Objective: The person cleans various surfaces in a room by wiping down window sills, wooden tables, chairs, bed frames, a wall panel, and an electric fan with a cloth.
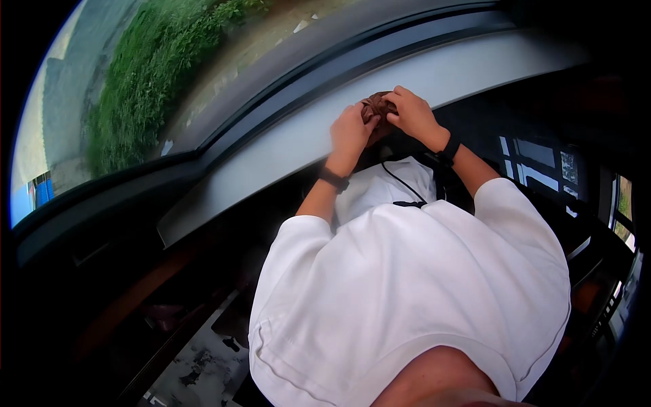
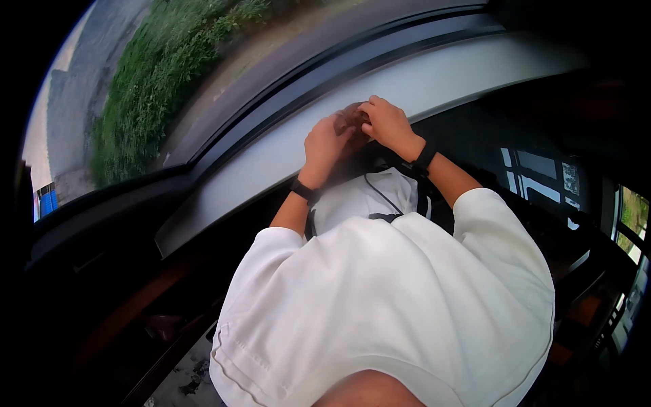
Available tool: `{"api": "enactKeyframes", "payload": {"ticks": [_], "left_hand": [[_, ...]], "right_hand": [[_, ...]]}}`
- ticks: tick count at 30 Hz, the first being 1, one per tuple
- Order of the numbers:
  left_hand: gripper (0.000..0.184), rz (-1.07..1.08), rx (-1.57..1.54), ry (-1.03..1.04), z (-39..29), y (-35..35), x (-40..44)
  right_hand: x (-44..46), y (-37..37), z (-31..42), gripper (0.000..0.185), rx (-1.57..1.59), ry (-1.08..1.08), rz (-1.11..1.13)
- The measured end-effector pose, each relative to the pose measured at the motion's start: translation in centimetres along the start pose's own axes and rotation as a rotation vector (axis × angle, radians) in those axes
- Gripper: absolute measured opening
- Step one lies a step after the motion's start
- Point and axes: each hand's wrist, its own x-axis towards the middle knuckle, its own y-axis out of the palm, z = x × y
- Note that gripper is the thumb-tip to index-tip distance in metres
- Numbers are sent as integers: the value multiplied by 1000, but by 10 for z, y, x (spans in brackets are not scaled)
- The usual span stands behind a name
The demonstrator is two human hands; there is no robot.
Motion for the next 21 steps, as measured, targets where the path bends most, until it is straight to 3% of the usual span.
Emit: {"api": "enactKeyframes", "payload": {"ticks": [5,11,21], "left_hand": [[28,-148,50,-41,14,-8,40],[36,-49,-24,-29,24,-8,32],[34,5,-120,-102,68,-36,-71]], "right_hand": [[49,20,0,35,-58,-40,-94],[42,20,2,35,-67,-45,-70],[2,43,69,23,72,-148,249]]}}
